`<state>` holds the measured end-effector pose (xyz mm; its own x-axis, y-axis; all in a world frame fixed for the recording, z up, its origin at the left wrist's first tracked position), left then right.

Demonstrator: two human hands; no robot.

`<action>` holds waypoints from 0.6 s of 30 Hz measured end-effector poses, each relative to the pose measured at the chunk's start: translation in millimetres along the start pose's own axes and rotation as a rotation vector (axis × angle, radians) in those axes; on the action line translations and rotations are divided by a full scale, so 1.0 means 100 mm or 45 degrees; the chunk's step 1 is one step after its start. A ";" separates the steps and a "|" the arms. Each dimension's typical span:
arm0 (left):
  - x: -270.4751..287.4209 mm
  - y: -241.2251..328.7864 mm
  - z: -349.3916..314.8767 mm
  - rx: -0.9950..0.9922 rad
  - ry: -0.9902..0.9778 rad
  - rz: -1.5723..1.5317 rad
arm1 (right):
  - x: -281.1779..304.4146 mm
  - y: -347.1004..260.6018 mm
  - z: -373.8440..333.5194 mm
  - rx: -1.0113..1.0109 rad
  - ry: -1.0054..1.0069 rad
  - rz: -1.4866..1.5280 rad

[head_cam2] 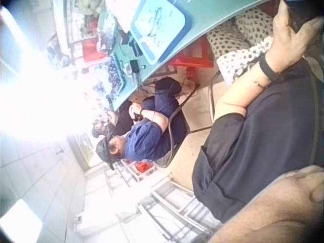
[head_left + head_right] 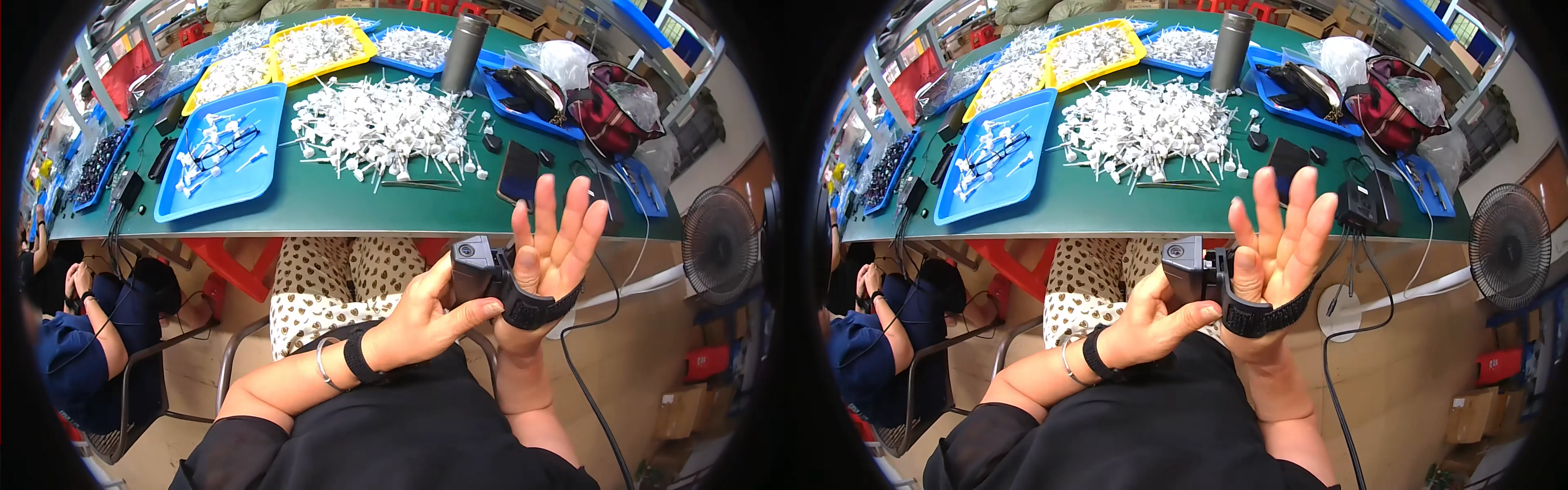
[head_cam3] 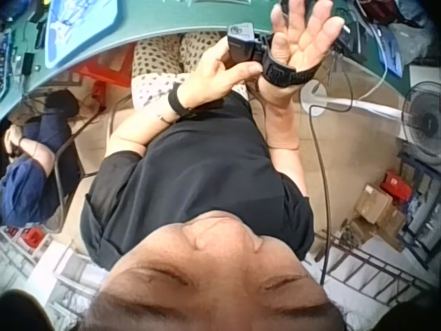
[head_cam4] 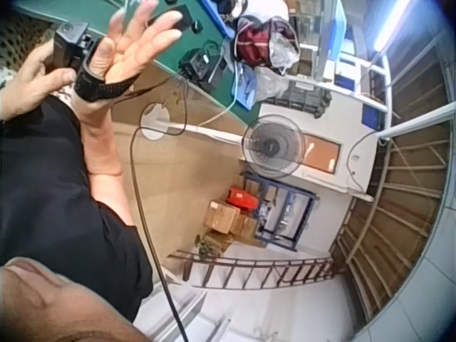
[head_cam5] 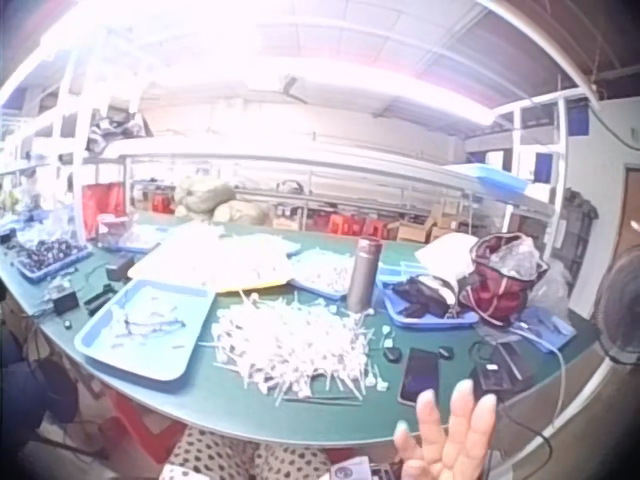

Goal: The person adjusts a head-mounted camera strap and puts on glasses. They then use tweezers to pick up small white plastic components from a pile on the table and place them into a blue tray.

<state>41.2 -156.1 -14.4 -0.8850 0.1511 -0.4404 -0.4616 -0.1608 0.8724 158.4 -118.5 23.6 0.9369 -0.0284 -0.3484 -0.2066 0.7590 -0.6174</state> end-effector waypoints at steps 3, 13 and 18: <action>-0.04 0.01 -0.02 0.078 -0.011 -0.052 | -0.07 -0.02 0.11 0.057 0.017 0.090; -0.04 0.26 0.33 0.293 0.151 -0.187 | -0.27 0.23 0.57 0.310 -0.030 -0.014; -0.01 0.16 0.35 0.425 0.188 -0.268 | -0.32 0.37 0.59 0.343 0.012 -0.050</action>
<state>36.7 -124.7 7.1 -0.7838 0.0012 -0.6210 -0.6098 0.1874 0.7701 137.2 -51.4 53.5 0.9398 -0.0666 -0.3352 -0.0864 0.9027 -0.4215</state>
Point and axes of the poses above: each hand's wrist, its own z-axis towards the middle knuckle, its own x-axis out of the back of the hand, y = z × x, the point moved 2 cm from there along z, towards the middle knuckle, and after that the axes turned 14 degrees about y, right-handed, at the moved point
